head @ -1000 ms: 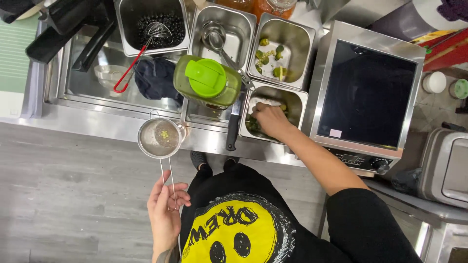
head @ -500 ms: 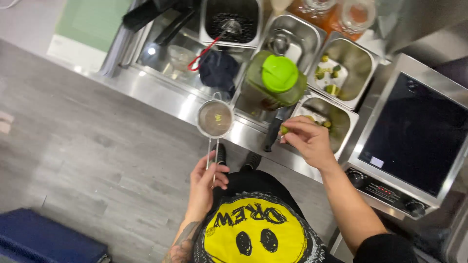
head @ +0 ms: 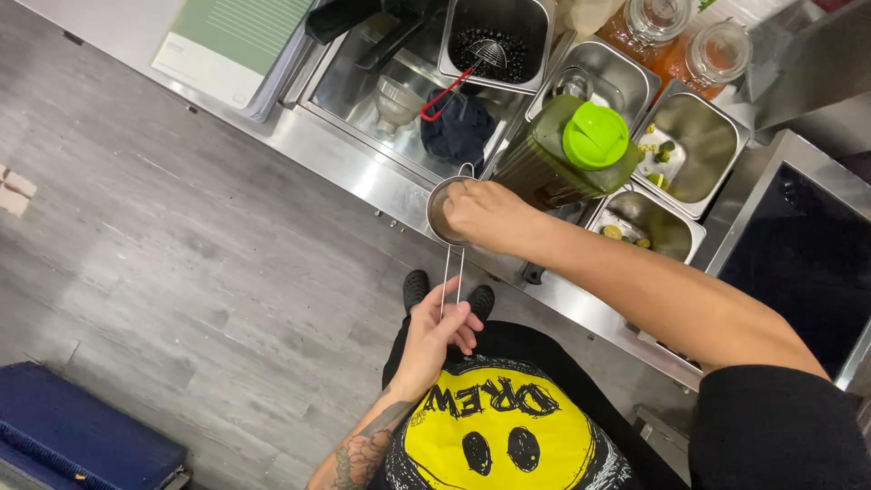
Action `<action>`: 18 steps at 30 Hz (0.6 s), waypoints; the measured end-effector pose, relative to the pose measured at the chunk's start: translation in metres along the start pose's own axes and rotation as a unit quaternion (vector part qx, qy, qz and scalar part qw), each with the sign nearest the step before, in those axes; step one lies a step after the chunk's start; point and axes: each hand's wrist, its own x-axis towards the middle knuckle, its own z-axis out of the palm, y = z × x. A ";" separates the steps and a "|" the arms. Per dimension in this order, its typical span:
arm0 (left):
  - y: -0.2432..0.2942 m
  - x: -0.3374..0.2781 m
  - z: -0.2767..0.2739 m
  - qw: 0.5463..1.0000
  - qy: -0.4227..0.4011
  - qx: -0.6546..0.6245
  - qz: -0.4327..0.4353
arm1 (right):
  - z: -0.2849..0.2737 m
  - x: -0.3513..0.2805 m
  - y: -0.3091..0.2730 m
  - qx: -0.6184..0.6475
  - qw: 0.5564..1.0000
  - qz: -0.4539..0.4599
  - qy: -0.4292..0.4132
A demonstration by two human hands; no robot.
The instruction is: Preparing and serving an iced beverage with fresh fruit and ice.
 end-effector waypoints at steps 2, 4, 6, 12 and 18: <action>0.002 -0.001 -0.001 1.000 -0.004 0.001 -0.002 | 0.006 0.000 0.001 0.000 1.000 0.011 -0.007; 0.003 -0.001 -0.003 1.000 -0.010 0.004 -0.005 | 0.010 0.000 0.001 -0.001 1.000 0.024 -0.012; 0.004 -0.001 -0.004 1.000 -0.013 0.004 -0.011 | 0.012 -0.002 0.002 0.000 0.999 0.049 -0.012; 0.010 -0.001 -0.004 1.000 -0.021 0.009 -0.022 | 0.021 -0.009 0.006 0.016 0.996 0.085 0.023; 0.013 -0.001 -0.005 0.999 -0.008 0.012 -0.034 | 0.020 -0.006 0.002 0.053 0.989 0.134 0.038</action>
